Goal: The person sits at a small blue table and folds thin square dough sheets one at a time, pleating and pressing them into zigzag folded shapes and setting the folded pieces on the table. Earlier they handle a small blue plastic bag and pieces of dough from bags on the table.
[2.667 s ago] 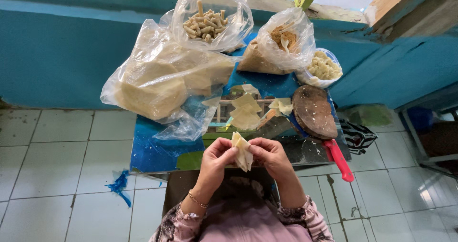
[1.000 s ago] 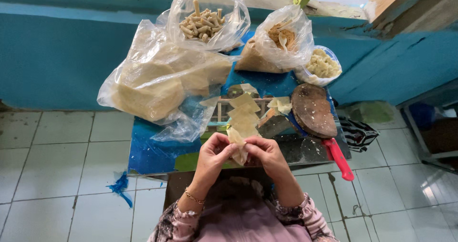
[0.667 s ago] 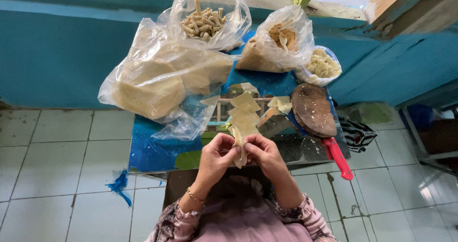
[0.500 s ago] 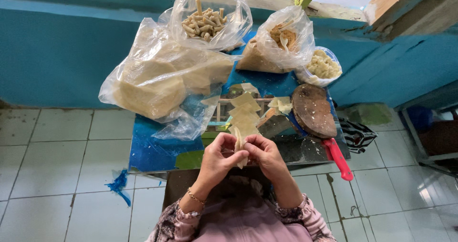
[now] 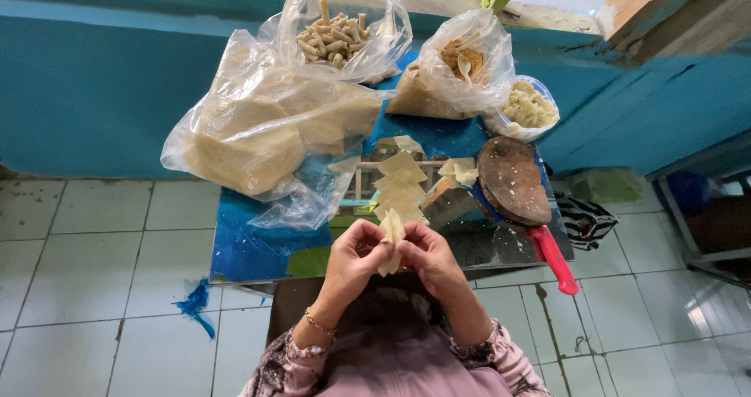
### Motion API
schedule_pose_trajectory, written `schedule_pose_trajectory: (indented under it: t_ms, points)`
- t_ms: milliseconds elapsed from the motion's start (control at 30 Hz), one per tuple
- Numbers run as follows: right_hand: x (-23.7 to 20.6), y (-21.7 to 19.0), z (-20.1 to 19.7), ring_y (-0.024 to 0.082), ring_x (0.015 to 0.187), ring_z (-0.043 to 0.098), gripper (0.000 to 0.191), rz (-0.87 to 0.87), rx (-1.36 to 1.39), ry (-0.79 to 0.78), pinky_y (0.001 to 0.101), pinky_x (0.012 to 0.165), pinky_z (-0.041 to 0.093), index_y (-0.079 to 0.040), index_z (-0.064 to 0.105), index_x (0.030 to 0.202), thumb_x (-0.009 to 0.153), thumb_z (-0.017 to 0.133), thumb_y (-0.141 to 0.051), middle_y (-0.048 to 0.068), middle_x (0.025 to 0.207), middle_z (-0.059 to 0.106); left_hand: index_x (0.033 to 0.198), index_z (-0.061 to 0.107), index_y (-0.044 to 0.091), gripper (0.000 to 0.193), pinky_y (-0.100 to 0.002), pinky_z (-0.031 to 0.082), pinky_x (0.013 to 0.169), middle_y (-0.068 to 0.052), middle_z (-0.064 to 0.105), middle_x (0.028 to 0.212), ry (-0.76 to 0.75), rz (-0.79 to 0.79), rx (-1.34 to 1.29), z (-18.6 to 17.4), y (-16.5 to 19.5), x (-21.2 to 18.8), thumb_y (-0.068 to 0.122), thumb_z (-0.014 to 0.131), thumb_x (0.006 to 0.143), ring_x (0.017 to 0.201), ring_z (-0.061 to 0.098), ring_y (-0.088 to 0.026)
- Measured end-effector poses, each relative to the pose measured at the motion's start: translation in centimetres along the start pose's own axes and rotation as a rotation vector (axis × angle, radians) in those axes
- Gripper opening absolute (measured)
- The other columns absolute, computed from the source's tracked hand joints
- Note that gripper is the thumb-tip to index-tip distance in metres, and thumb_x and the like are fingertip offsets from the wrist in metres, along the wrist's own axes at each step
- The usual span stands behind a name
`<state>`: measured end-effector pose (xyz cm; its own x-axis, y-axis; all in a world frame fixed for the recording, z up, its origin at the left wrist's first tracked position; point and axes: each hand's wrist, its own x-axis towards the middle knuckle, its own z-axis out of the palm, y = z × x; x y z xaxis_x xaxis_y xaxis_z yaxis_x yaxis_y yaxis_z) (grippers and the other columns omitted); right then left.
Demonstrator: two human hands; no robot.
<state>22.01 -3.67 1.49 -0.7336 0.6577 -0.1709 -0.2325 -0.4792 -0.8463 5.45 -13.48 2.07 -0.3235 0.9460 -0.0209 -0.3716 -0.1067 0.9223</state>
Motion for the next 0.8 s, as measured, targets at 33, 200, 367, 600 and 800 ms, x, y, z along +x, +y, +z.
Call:
schedule_pose_trajectory:
  t_ms: [33, 200, 367, 600, 800]
  points:
    - [0.0, 0.1, -0.1, 0.015, 0.089, 0.07, 0.025, -0.005, -0.021, 0.005, 0.0329, 0.077, 0.06, -0.002, 0.061, 0.119, 0.097, 0.068, -0.011, 0.006, 0.104, 0.071, 0.097, 0.064, 0.002, 0.012, -0.021, 0.054, 0.07, 0.002, 0.068, 0.085, 0.005, 0.021, -0.007, 0.1, 0.2, -0.1, 0.007, 0.073, 0.09, 0.078, 0.064, -0.003]
    - [0.0, 0.5, -0.6, 0.017, 0.089, 0.072, 0.022, -0.044, 0.089, -0.02, 0.0361, 0.079, 0.062, 0.001, 0.063, 0.113, 0.099, 0.068, -0.014, 0.008, 0.102, 0.072, 0.101, 0.062, 0.004, 0.022, -0.021, 0.056, 0.073, 0.002, 0.07, 0.09, -0.068, 0.052, -0.005, 0.5, 1.5, -0.5, 0.007, 0.077, 0.086, 0.081, 0.067, -0.003]
    - [-0.2, 0.7, -0.8, 0.019, 0.086, 0.073, 0.021, -0.031, 0.01, -0.006, 0.0369, 0.077, 0.062, 0.001, 0.066, 0.112, 0.097, 0.069, -0.012, 0.009, 0.1, 0.073, 0.098, 0.066, 0.001, 0.018, -0.021, 0.058, 0.068, 0.0, 0.071, 0.085, 0.023, 0.067, 0.197, 0.9, 1.8, -0.8, 0.011, 0.079, 0.089, 0.077, 0.067, -0.003]
    - [-0.2, 1.1, -1.4, 0.021, 0.087, 0.074, 0.018, -0.046, 0.154, -0.029, 0.0399, 0.078, 0.063, 0.001, 0.066, 0.109, 0.098, 0.069, -0.013, 0.01, 0.1, 0.073, 0.101, 0.066, 0.001, 0.016, -0.02, 0.052, 0.065, 0.001, 0.07, 0.087, -0.082, -0.055, -0.127, 0.1, 1.0, -0.2, 0.012, 0.075, 0.094, 0.076, 0.064, -0.003]
    - [-0.5, 1.0, -1.4, 0.018, 0.088, 0.072, 0.019, -0.055, 0.101, -0.008, 0.035, 0.078, 0.061, 0.001, 0.067, 0.11, 0.095, 0.071, -0.01, 0.01, 0.102, 0.073, 0.1, 0.064, 0.004, 0.016, -0.02, 0.054, 0.068, 0.003, 0.068, 0.087, -0.068, 0.026, 0.035, 0.6, 1.2, -1.0, 0.009, 0.076, 0.091, 0.079, 0.064, -0.002]
